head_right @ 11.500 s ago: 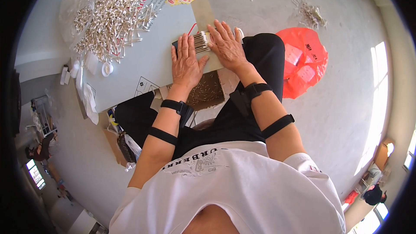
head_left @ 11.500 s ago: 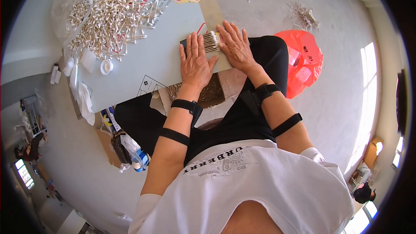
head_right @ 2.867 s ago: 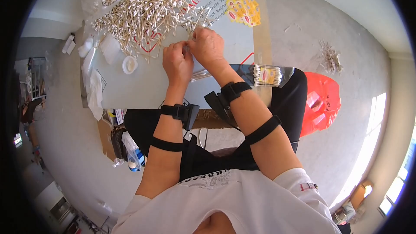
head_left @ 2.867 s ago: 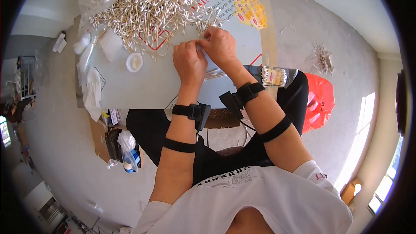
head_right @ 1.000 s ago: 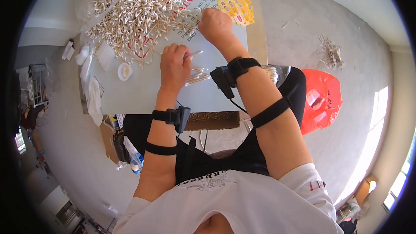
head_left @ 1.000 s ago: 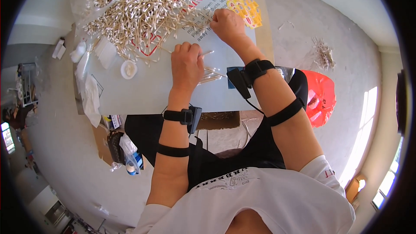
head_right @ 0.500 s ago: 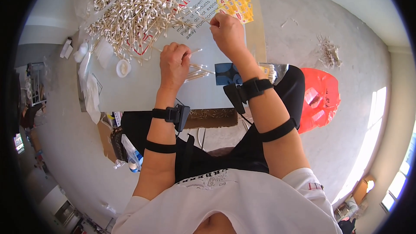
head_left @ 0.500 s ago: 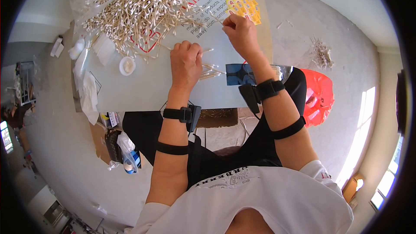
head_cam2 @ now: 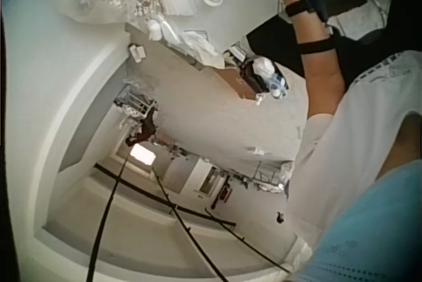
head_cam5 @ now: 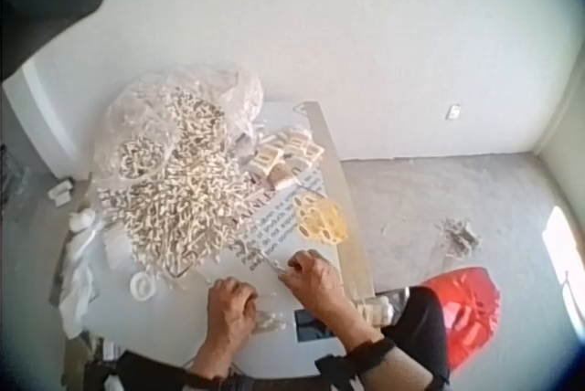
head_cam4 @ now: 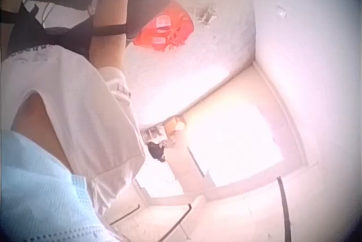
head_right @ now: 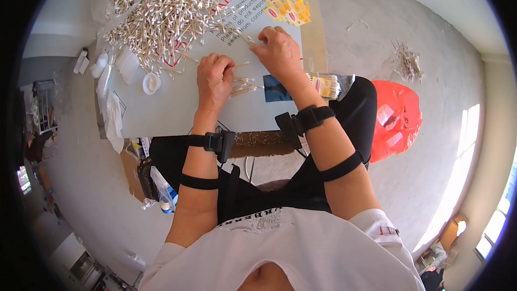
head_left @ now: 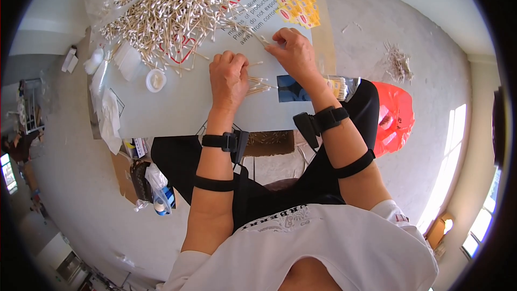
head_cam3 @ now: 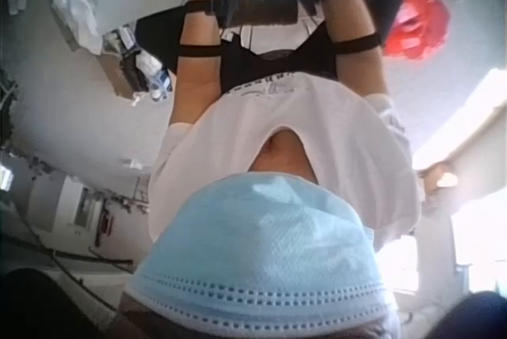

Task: Aligning small white sticks and placing them into plastic packaging.

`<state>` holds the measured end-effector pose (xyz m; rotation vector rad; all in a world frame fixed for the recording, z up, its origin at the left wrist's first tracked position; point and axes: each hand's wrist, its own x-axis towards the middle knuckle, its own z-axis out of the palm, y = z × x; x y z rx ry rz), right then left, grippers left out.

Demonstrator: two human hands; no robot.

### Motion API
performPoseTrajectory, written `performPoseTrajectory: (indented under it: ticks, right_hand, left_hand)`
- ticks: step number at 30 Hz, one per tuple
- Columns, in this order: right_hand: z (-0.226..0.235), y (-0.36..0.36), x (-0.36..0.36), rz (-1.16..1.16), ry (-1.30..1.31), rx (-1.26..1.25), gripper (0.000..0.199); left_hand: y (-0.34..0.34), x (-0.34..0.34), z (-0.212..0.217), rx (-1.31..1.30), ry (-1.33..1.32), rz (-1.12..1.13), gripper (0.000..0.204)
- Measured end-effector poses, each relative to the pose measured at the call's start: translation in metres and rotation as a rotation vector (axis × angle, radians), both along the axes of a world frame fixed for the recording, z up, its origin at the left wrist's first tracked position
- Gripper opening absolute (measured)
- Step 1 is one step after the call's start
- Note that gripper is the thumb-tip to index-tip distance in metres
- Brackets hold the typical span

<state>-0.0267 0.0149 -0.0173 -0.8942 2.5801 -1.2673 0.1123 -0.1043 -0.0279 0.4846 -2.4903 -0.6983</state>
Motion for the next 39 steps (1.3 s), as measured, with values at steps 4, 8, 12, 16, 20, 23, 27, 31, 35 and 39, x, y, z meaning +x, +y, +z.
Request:
performPoseTrajectory:
  ticks: [4,8,12,16,20,23,27,31,35,39]
  right_hand:
    - [0.0,-0.004,0.005,0.028,0.063,0.11,0.025]
    - [-0.009,-0.007,0.011,0.013,0.212,0.116,0.016]
    - [-0.012,0.0,0.01,0.063,0.184,0.098,0.009]
    - [-0.003,0.009,0.016,0.187,0.171,0.08,0.005]
    - [-0.004,0.006,0.022,0.376,0.301,-0.018,0.007]
    - [-0.009,0.007,0.026,0.347,0.212,-0.185,0.008]
    - [-0.01,0.024,0.048,0.013,-0.239,-0.459,0.016]
    - [-0.011,0.03,0.062,0.079,-0.192,-0.476,0.026]
    - [-0.013,0.03,0.056,-0.036,-0.17,-0.533,0.027]
    - [-0.016,0.022,0.05,-0.032,-0.25,-0.619,0.028]
  left_hand:
    - [0.002,0.003,0.0,0.0,-0.003,0.003,0.015]
    - [0.006,0.002,-0.001,-0.005,0.002,0.002,0.015]
    - [0.009,0.006,0.0,-0.003,0.026,-0.006,0.016]
    - [0.016,0.013,-0.002,-0.001,0.004,0.003,0.02]
    - [0.032,0.02,0.004,-0.078,-0.008,0.041,0.038]
    - [0.041,0.025,0.006,-0.265,-0.212,-0.047,0.066]
    - [0.044,0.027,0.001,-0.206,-0.337,-0.071,0.077]
    - [0.038,0.013,0.004,-0.236,-0.336,-0.067,0.073]
    - [0.028,0.02,0.0,-0.269,-0.352,-0.029,0.066]
    - [0.029,0.028,-0.013,0.324,0.215,0.129,0.057]
